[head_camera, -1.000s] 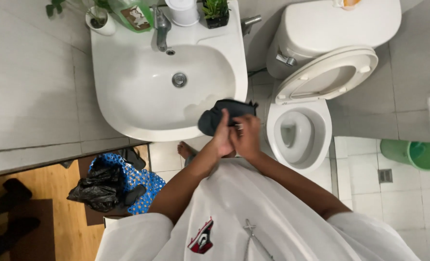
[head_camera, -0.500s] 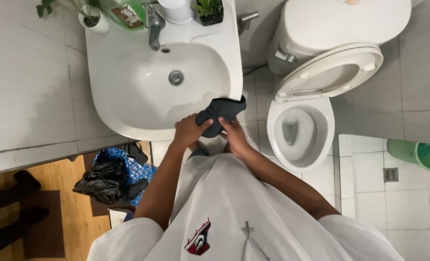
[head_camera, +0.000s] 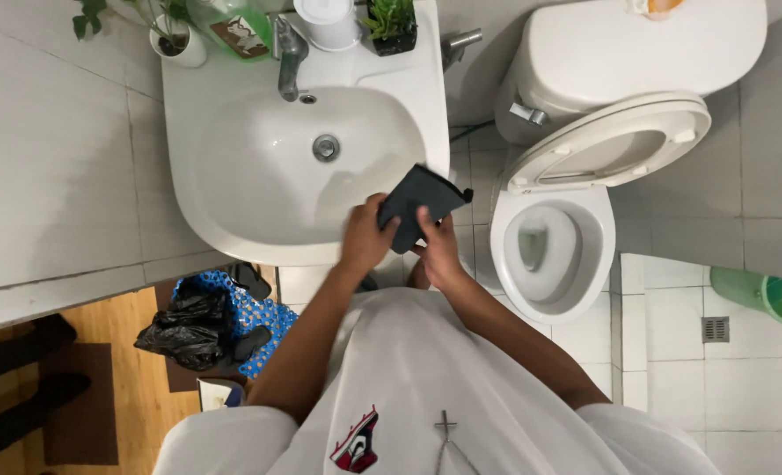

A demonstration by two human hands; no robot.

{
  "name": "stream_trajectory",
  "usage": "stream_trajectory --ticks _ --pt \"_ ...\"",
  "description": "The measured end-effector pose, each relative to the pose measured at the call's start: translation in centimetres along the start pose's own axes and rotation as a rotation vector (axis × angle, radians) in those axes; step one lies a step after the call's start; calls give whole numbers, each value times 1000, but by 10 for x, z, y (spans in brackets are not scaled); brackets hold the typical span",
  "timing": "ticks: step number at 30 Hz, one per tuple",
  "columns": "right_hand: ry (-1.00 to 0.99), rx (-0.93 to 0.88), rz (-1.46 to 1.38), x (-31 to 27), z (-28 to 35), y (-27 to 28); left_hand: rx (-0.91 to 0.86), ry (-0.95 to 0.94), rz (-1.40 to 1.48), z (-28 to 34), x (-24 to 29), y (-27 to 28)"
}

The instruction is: The person wets a green and black cloth under the faucet, then uses it to wipe the sink basin, faucet, and surrounding countertop. They repeatedly wring out the cloth and continue wiping different sections of the sink area.

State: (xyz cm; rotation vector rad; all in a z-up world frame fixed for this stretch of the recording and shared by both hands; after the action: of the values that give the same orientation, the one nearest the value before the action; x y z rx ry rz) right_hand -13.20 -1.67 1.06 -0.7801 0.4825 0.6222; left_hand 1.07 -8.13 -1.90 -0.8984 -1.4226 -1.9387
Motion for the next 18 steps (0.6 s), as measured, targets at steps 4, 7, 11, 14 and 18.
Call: stream_trajectory --ticks 4,7,11,14,18 --pt "88 140 214 1 -24 -3 344 -297 -401 18 -58 80" --pt "147 249 280 -3 -36 -2 555 -94 -745 18 -104 151" --pt "239 324 326 8 -45 3 688 539 -278 17 -160 228" --pt "264 396 353 22 -69 32 692 686 -376 12 -164 224" --pt "235 358 459 4 -102 40 731 669 -379 12 -165 225"
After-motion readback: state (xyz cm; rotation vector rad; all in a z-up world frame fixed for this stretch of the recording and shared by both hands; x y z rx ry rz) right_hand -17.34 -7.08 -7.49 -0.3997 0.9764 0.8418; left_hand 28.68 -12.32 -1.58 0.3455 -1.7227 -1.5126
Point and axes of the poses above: each hand's wrist, its own z-axis away from the middle knuckle, its own y-axis out of the back of the hand, x = y × z, the point moved 8 cm from there along -z, towards the middle knuckle, and after that the axes turned 1 degree about x, right-handed, at the moved point
